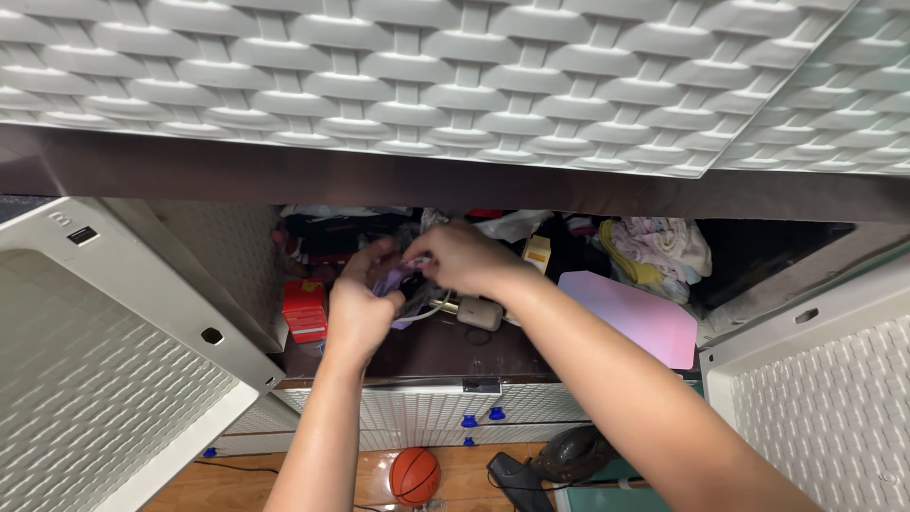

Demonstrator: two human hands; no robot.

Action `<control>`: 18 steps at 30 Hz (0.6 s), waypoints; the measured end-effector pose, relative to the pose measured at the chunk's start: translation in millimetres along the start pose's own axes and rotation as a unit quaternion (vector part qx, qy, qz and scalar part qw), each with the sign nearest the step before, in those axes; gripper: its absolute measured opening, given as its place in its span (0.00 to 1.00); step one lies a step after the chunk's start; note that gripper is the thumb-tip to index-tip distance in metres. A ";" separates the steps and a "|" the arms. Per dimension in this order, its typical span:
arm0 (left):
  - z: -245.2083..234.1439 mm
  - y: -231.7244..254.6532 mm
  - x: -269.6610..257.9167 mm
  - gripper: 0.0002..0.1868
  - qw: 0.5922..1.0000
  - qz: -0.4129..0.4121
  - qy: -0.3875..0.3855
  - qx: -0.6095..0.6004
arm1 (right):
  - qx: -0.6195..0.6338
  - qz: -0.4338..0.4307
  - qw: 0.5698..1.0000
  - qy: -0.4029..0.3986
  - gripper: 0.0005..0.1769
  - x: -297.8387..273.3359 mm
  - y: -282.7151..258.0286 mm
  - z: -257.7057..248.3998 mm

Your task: The person folds a white t-shirt and a red jersey on a bed, then places them into a white storage cabinet. They subsequently organize various small items inside the cabinet, including a purple pouch and bottles. Finally, the person sweeps the floor using a broom and dustpan.

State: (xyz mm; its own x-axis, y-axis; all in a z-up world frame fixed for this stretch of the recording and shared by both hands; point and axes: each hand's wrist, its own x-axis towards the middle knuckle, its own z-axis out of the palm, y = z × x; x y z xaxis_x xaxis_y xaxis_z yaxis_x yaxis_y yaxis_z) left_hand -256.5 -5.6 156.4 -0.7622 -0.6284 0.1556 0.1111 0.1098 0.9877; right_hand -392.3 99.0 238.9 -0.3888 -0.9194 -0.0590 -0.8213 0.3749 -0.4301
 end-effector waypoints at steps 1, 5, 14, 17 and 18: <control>-3.3 3.9 0.7 0.38 0.999 -0.029 0.004 -0.025 | 0.041 -0.003 0.998 0.036 0.16 -1.8 6.1 -1.8; -17.4 23.4 -5.6 0.38 0.994 -0.065 -0.001 -0.088 | 0.186 -0.057 0.975 0.107 0.27 -21.9 40.1 -10.7; -39.6 45.4 -59.2 0.57 0.996 0.004 -0.034 -0.080 | 0.501 0.086 0.861 0.020 0.21 -55.2 34.2 51.9; -32.5 20.8 -88.7 0.52 0.991 0.079 -0.038 -0.099 | 0.540 0.100 0.834 0.044 0.18 -72.0 16.9 69.8; -32.8 8.9 -98.3 0.39 0.995 -0.008 0.003 -0.104 | 0.545 0.104 0.830 0.059 0.17 -77.4 11.5 76.3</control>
State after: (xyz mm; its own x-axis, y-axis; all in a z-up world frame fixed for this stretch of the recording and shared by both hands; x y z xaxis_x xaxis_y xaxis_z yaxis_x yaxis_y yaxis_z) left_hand -159.7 31.9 150.4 -0.7610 -0.6337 0.1388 0.2286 -0.0617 0.9716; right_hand -339.8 165.4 169.8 -0.5656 -0.8061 -0.1740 0.1093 0.1359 -0.9847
